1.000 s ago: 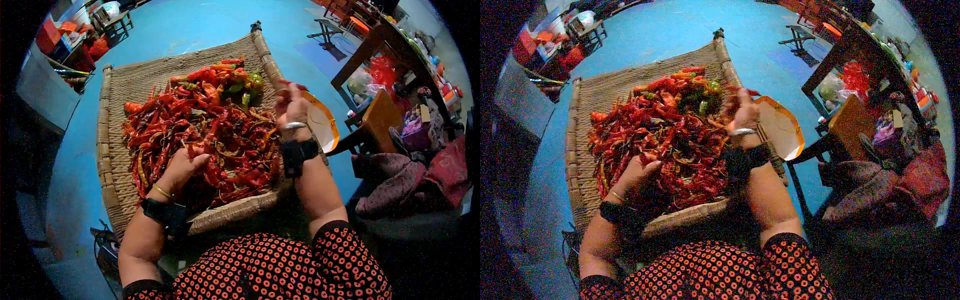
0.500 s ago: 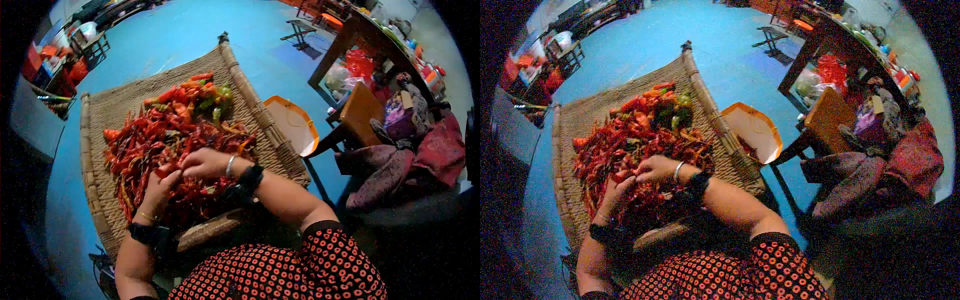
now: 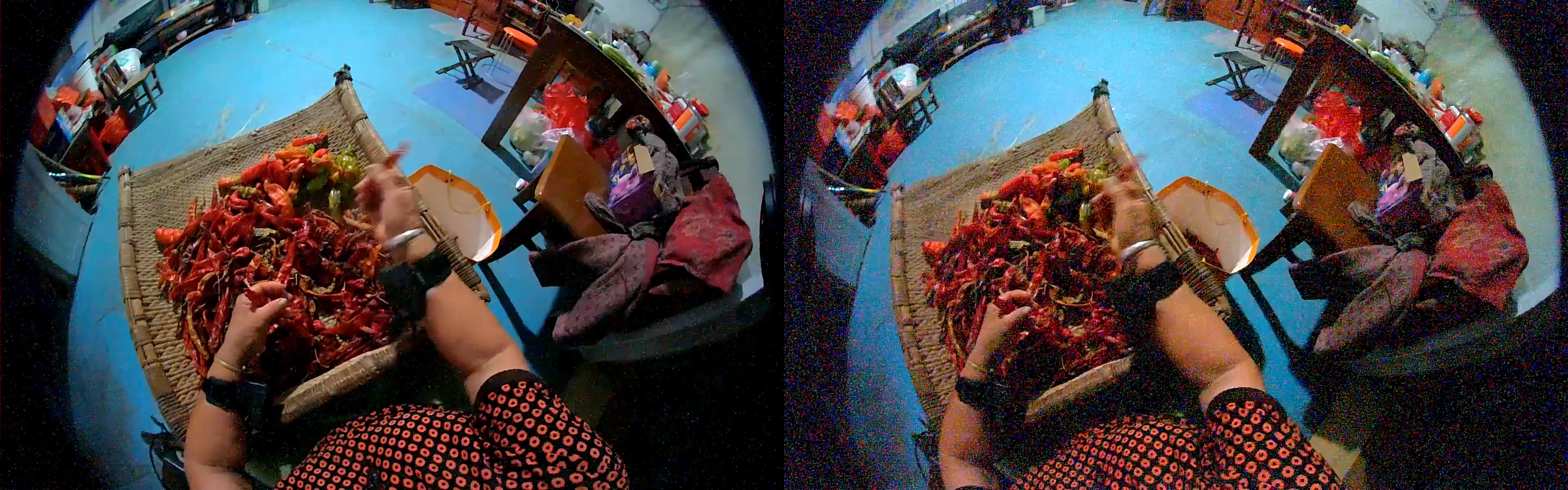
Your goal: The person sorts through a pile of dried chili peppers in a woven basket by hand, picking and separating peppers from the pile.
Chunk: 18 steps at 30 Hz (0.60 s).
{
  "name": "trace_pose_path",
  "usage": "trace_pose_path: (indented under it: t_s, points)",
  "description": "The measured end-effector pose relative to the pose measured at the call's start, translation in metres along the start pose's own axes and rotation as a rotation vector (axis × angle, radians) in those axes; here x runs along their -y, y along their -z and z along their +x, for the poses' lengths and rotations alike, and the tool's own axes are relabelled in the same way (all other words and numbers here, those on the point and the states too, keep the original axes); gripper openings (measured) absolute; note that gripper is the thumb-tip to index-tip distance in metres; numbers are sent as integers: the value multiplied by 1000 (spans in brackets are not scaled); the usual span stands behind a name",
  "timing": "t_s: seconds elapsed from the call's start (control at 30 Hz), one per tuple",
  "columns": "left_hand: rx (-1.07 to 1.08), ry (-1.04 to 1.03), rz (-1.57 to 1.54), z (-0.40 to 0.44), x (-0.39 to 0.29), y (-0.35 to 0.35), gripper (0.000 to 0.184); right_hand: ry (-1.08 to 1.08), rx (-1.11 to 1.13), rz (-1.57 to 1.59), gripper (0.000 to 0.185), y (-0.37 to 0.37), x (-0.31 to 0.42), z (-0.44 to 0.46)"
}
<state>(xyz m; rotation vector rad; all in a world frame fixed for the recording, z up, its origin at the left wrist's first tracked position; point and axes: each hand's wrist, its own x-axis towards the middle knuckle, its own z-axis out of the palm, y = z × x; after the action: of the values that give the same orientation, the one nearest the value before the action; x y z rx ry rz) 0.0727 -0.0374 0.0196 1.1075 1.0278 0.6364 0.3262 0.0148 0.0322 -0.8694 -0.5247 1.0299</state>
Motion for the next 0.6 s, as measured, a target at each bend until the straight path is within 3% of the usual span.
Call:
trace_pose_path:
  t_s: [0.03, 0.07, 0.1, 0.23, 0.3, 0.37, 0.43, 0.47, 0.5, 0.57, 0.6]
  points:
    - [3, -2, -1, -1, -1, -2, 17, 100, -169, -171, 15, 14, 3, 17]
    - [-17, 8, 29, -1, -3, -4, 18, 59, -232, 182, 17, 30, 1, 22]
    - [-39, 18, 59, -2, -3, -5, 18, 66, -234, 330, 20, 34, 15, 17]
    - [-11, 45, 41, 2, 7, -1, 18, -23, -363, 465, 22, 55, 10, 30]
    - [-7, -15, -89, 8, 18, 3, 13, -141, -189, 303, 19, 51, -4, 32]
    - [-24, -19, -35, 7, 17, 2, 10, -91, 96, 58, 20, 29, -11, 21]
    - [-46, -26, 22, 5, 12, 2, 8, -281, 411, -484, 26, 6, -11, -2]
    - [-63, -38, -10, 4, 10, 1, 8, -195, 651, -701, 27, -3, -15, -14]
    - [-79, -50, -44, 4, 9, 1, 8, 202, 912, -930, 28, 2, -42, -15]
    - [-62, -70, 1, 6, 11, 3, 8, -53, 1079, -1034, 31, -20, -31, -42]
    - [-47, -89, 46, 6, 13, 4, 9, 74, 1106, -966, 32, -22, -43, -47]
